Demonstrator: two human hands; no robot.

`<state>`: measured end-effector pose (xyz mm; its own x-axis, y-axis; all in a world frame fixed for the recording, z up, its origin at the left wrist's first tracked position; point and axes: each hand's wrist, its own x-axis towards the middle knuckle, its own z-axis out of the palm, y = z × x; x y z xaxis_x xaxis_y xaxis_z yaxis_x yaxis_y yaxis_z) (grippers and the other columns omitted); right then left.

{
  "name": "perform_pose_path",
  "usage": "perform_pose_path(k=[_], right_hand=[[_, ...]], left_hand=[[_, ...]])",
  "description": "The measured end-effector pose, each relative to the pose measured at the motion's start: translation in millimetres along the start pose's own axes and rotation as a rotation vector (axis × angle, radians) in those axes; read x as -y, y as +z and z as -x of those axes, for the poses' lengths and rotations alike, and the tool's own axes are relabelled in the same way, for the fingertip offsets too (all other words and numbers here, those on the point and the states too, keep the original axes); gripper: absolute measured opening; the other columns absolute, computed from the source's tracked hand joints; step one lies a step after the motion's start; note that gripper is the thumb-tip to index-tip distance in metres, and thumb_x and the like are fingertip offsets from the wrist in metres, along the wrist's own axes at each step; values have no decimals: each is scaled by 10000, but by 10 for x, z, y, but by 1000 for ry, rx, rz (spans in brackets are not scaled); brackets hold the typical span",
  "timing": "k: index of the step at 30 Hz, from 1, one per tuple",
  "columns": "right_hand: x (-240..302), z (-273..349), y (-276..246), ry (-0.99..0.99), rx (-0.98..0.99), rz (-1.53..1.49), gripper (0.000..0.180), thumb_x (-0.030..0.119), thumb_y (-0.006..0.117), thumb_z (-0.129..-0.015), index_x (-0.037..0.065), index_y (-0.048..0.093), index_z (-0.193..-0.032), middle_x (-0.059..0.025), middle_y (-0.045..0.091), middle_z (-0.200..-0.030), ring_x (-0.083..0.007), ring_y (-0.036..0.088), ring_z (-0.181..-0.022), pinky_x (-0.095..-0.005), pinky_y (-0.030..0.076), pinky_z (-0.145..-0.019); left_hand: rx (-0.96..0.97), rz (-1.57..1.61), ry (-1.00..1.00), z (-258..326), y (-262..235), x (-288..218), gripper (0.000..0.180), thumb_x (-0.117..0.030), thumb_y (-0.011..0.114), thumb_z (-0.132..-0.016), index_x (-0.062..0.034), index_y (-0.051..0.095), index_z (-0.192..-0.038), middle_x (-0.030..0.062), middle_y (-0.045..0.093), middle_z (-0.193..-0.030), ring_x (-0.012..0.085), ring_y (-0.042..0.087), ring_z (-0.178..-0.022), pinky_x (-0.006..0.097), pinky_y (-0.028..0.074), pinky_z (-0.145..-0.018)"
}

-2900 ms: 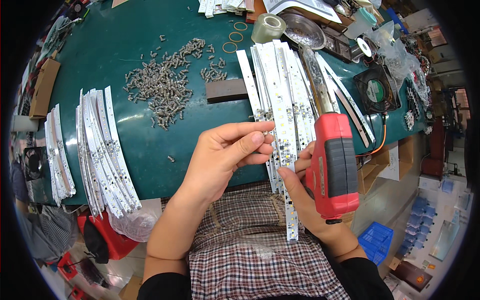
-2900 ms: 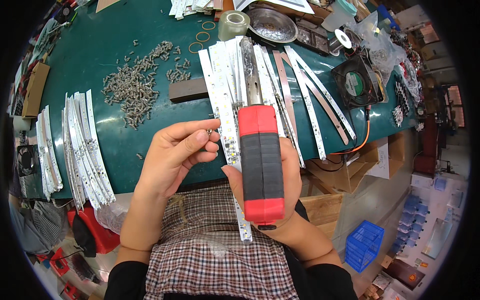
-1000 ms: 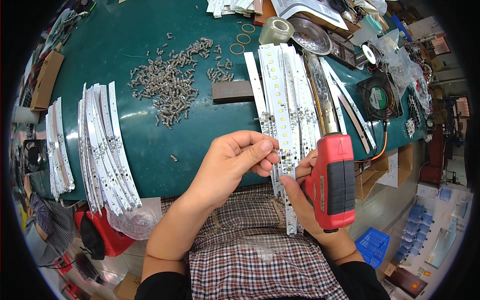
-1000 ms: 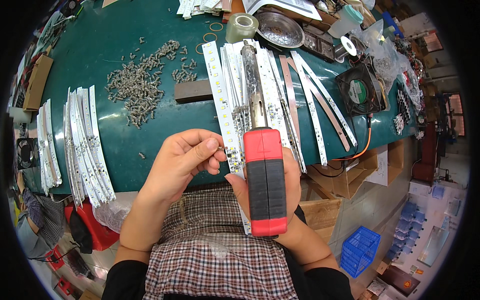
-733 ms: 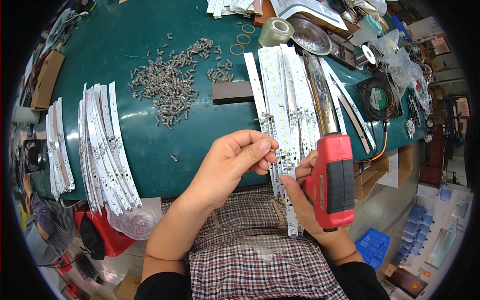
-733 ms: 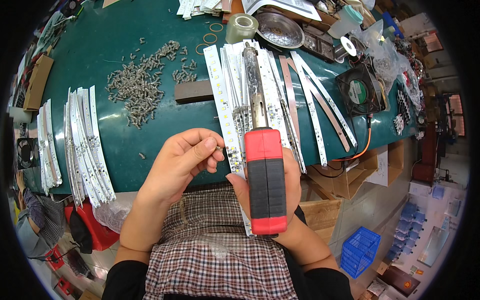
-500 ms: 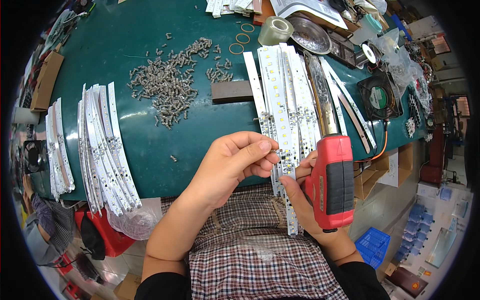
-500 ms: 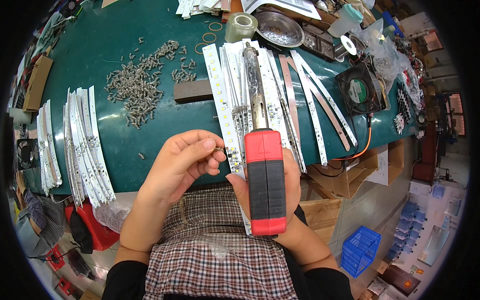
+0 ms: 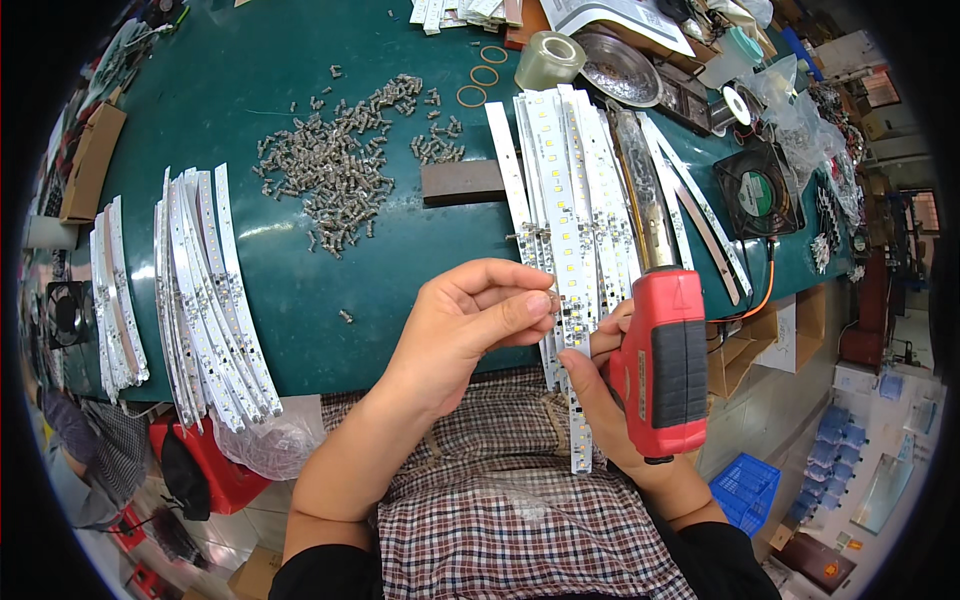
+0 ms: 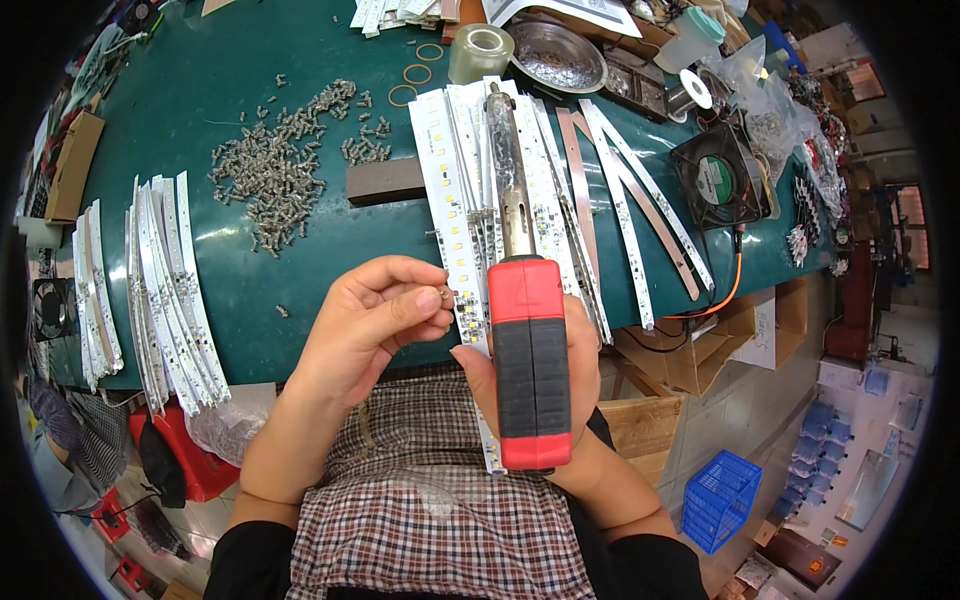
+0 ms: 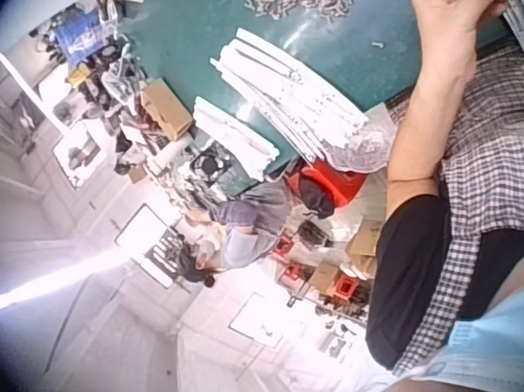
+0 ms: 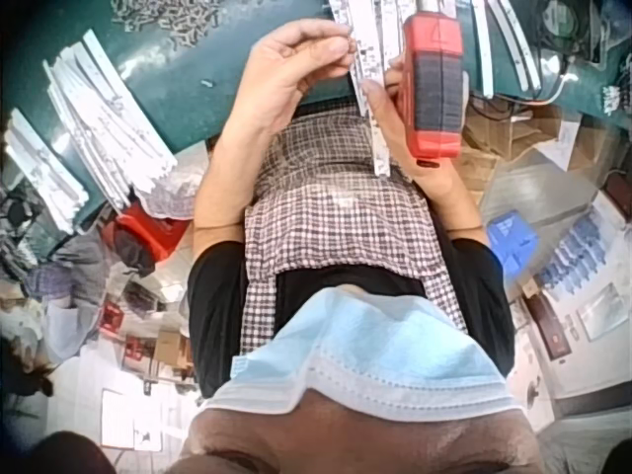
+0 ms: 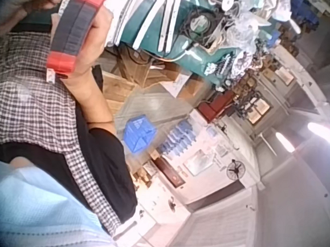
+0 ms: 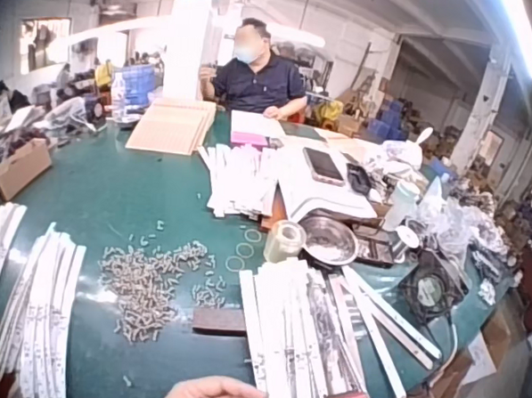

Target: The person attaches small components onto LED light strips by hand and solders them in place using a soldering iron, repeatedly assembling the strips on the work table.

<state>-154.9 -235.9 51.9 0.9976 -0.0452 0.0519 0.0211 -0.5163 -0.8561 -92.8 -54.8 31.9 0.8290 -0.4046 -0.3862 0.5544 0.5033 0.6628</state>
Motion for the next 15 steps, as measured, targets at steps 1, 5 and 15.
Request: perform_pose_path(k=[1,5,15], right_hand=[[-5,2,-1,-7,2,-2,578,105,809,-759,-39,450,-1190,-101,546,-1014,-173,580,-810,-282,485,-701],[-14,10,2,-9,-6,12,562,103,808,-759,-36,461,-1179,-100,545,-1013,-173,579,-816,-283,485,-700],[-8,6,-30,-64,72,129,512,126,800,-774,-27,482,-1145,-89,534,-1010,-161,561,-805,-271,472,-694]], left_hand=[[4,25,5,-3,5,7,178,-84,658,-898,-3,650,-1057,102,694,-970,136,684,-850,248,588,-743],[6,35,3,-11,6,29,178,-78,660,-896,-3,645,-1057,103,694,-970,145,687,-848,253,589,-743],[14,10,6,-5,-6,47,194,-96,679,-889,7,652,-1051,107,695,-958,147,681,-847,267,576,-760]])
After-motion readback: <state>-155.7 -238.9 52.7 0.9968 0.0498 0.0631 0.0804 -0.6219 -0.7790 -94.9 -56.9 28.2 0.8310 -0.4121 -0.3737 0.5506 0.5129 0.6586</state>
